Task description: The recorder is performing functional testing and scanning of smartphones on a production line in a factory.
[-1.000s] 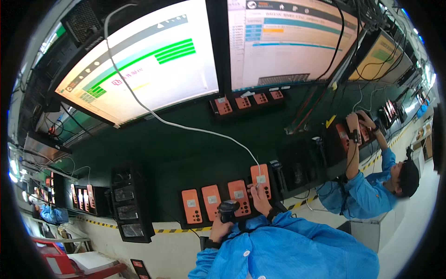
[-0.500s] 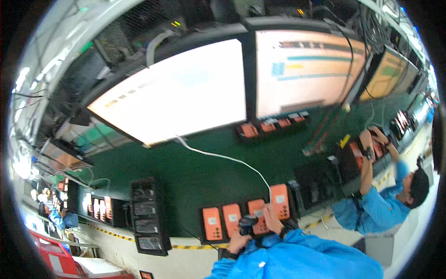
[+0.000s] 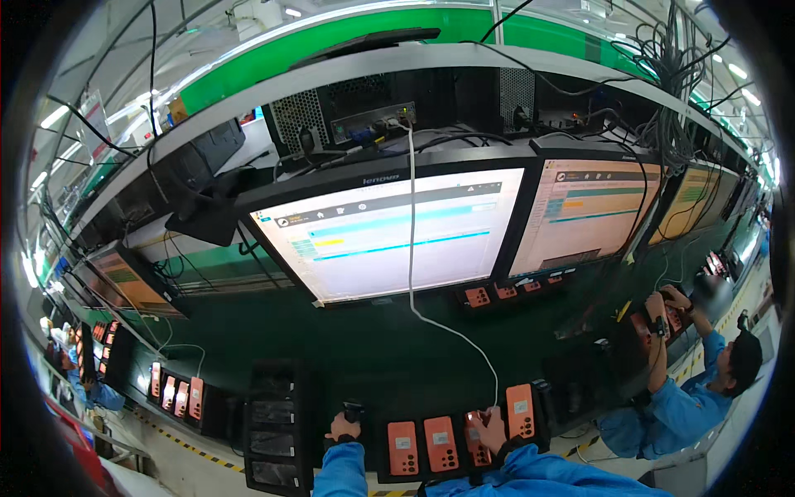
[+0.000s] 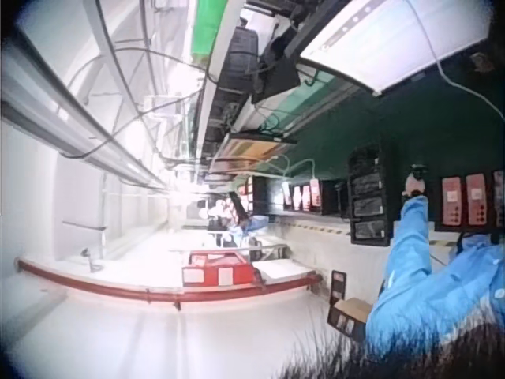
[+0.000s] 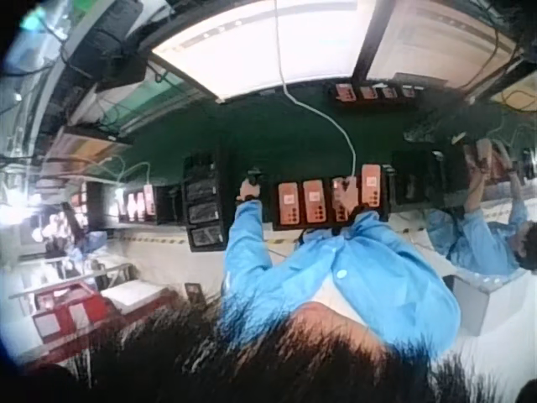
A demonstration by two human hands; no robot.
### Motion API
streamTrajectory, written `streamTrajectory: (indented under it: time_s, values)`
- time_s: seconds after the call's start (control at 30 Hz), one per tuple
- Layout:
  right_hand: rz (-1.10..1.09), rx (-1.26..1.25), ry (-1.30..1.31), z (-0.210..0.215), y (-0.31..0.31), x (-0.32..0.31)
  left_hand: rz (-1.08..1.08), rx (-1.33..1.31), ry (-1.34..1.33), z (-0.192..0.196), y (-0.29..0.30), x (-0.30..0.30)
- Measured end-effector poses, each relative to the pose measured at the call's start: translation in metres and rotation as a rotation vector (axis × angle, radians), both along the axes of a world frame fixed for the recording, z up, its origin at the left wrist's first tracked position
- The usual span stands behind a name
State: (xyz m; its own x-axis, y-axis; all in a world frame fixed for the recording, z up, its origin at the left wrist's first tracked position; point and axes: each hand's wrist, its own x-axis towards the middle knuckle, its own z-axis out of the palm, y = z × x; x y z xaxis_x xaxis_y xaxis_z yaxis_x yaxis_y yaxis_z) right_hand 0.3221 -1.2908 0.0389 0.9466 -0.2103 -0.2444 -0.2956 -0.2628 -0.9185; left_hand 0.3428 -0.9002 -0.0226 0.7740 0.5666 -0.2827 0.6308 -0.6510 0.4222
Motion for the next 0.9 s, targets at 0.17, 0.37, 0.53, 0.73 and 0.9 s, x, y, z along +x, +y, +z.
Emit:
streamTrajectory:
  time_s: [0.17,0.37,0.53,0.73,0.9]
  values:
    - [0.068,-0.102,-0.227,-0.037,-0.031,0.000,0.079,0.405,-0.547,0.073,-0.080,0.015]
    - [0.153,0.755,-0.097,-0.012,-0.044,0.000,-0.649,-1.003,-0.346,0.108,-0.205,-0.017]
    - [0.243,0.159,-0.099,0.056,-0.039,0.008,-0.752,-0.877,-0.241,0.090,-0.240,-0.021]
    - [0.466,0.067,-0.023,0.079,-0.052,0.016,-0.778,-0.792,-0.311,0.102,-0.250,-0.032]
    - [0.697,-0.115,-0.109,0.094,-0.063,0.021,-0.751,-0.694,-0.240,0.111,-0.259,-0.043]
